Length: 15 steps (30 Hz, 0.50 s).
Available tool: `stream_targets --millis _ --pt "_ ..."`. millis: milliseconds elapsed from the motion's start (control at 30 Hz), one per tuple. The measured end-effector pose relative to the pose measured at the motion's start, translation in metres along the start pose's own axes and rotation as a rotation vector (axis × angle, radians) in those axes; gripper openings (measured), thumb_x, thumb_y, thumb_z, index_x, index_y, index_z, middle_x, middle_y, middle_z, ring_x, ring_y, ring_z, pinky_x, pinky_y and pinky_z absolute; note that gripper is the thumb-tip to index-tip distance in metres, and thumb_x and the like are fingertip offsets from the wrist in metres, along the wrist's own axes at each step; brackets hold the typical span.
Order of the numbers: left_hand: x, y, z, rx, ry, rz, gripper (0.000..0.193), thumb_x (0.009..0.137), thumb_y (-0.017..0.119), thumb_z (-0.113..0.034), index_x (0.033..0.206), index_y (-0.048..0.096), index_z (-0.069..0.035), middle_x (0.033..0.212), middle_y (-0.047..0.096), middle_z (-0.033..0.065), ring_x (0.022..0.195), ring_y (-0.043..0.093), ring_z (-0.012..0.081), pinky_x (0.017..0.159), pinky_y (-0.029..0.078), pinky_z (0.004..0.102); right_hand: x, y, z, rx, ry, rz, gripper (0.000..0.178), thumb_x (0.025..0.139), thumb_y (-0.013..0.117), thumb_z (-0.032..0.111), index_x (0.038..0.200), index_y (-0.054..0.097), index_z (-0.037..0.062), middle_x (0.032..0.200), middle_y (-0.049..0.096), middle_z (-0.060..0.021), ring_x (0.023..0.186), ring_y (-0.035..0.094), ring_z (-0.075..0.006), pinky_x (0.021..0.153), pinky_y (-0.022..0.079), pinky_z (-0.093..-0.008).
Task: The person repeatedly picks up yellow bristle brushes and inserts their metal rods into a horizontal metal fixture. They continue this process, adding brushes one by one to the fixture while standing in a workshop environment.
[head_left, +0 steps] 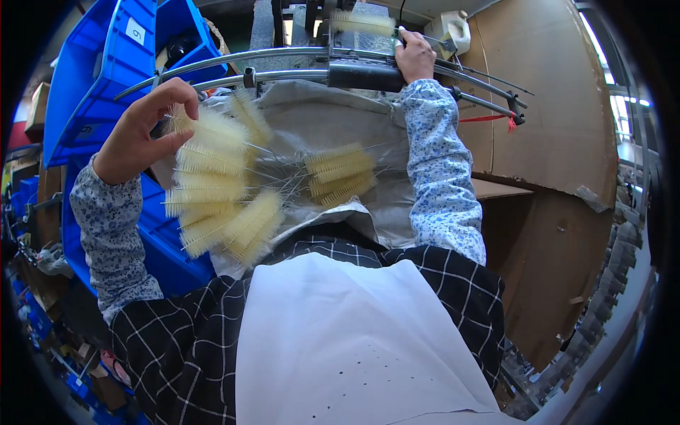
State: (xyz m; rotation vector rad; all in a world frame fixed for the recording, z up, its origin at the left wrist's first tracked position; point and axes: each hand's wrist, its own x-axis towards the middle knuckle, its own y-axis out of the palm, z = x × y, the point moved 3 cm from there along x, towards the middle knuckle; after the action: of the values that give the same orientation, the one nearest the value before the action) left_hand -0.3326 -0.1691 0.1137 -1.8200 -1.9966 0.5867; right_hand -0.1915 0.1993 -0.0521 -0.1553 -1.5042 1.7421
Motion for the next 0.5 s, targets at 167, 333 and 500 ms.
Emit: stream_targets --millis 167,333,500 --pt "-0.001 -0.006 -0.012 -0.013 -0.047 -0.015 0.021 0.072 0.057 -0.003 0.09 0.049 -0.009 0.088 0.044 0.0033 0.087 0.043 0.0152 0.081 0.033 0.0268 -0.002 -0.001 0.049 -0.008 0.027 0.04 0.027 0.072 0.052 0.014 0.097 0.059 0.0094 0.099 0.058 -0.0077 0.092 0.055 -0.024 0.081 0.038 -0.0432" --pt "0.004 -0.007 -0.019 0.025 -0.028 0.003 0.022 0.071 0.055 0.001 0.091 0.048 -0.006 0.089 0.045 0.0038 0.088 0.046 0.0145 0.086 0.036 0.0291 -0.001 0.013 0.102 -0.009 0.027 0.063 0.023 0.076 0.048 0.014 0.096 0.057 0.0075 0.099 0.057 -0.0074 0.094 0.054 -0.0237 0.078 0.039 -0.0435" --pt "0.011 -0.001 -0.016 0.044 0.008 0.024 0.022 0.071 0.056 0.001 0.091 0.048 -0.007 0.089 0.045 0.004 0.088 0.045 0.0148 0.083 0.036 0.0281 -0.003 0.023 0.116 0.014 -0.002 0.044 0.024 0.077 0.049 0.017 0.098 0.056 0.008 0.1 0.056 -0.0084 0.095 0.053 -0.0254 0.078 0.039 -0.0438"
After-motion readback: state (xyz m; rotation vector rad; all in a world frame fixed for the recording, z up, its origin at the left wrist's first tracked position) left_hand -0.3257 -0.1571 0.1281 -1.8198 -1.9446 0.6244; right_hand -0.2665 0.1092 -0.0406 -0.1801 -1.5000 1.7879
